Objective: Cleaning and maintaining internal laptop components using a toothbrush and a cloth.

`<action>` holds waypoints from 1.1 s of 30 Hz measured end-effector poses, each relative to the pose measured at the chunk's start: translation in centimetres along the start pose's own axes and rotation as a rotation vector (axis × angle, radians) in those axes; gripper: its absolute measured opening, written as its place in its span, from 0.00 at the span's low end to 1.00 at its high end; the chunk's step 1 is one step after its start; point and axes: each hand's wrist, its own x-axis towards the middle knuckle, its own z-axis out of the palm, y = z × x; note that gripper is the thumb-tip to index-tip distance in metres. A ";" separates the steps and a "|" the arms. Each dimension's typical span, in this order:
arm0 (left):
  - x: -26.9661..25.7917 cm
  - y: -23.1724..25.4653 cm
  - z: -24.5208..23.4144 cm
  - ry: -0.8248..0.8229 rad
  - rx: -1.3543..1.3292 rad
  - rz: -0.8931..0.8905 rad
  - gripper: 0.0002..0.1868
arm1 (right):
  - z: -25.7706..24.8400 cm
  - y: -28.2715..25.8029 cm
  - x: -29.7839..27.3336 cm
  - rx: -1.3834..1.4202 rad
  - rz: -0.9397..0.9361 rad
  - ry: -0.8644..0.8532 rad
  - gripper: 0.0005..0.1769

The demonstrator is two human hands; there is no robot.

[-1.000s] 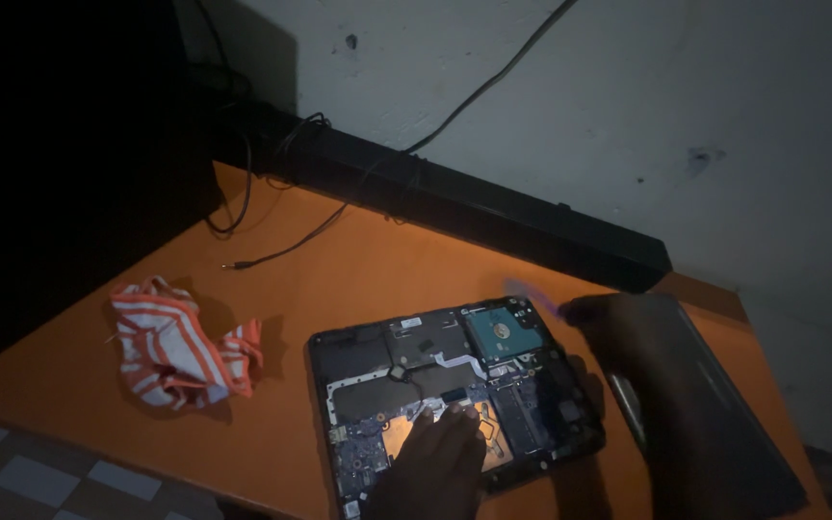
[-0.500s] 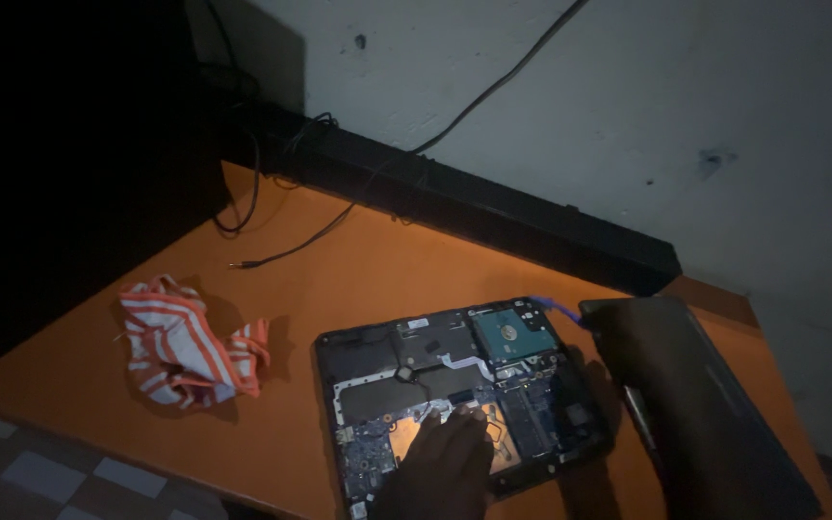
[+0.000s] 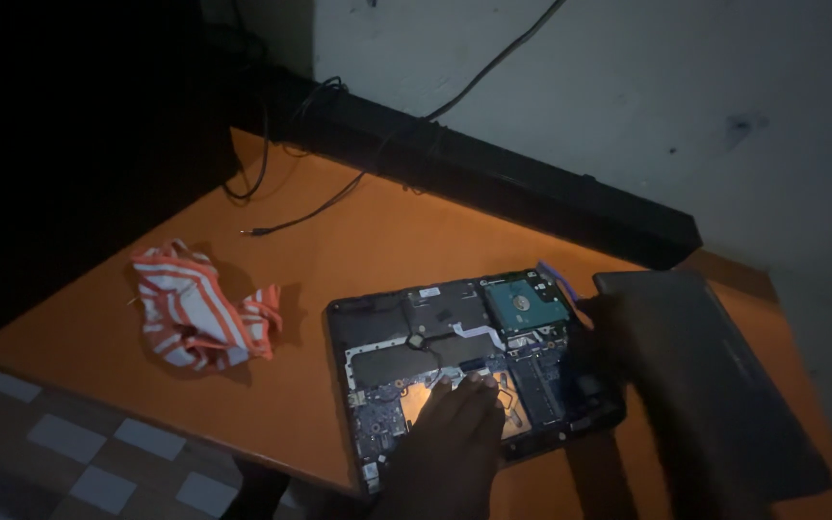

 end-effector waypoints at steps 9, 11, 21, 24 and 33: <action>-0.3 -0.3 1.0 0.041 0.034 -0.012 0.30 | 4.1 4.0 3.9 -0.002 -0.105 0.145 0.19; -0.1 -0.2 0.8 0.025 0.025 -0.022 0.30 | 4.7 4.5 4.2 -0.005 -0.124 0.178 0.19; -0.8 -1.7 2.2 0.006 0.125 0.025 0.30 | 13.9 8.8 8.9 -0.010 -0.252 0.333 0.19; -0.2 -1.9 2.0 -0.084 -0.026 -0.003 0.32 | 14.2 8.3 8.7 -0.008 -0.296 0.382 0.20; -0.3 -1.1 1.7 -0.037 0.017 0.000 0.35 | 15.6 8.8 7.7 -0.013 -0.401 0.522 0.21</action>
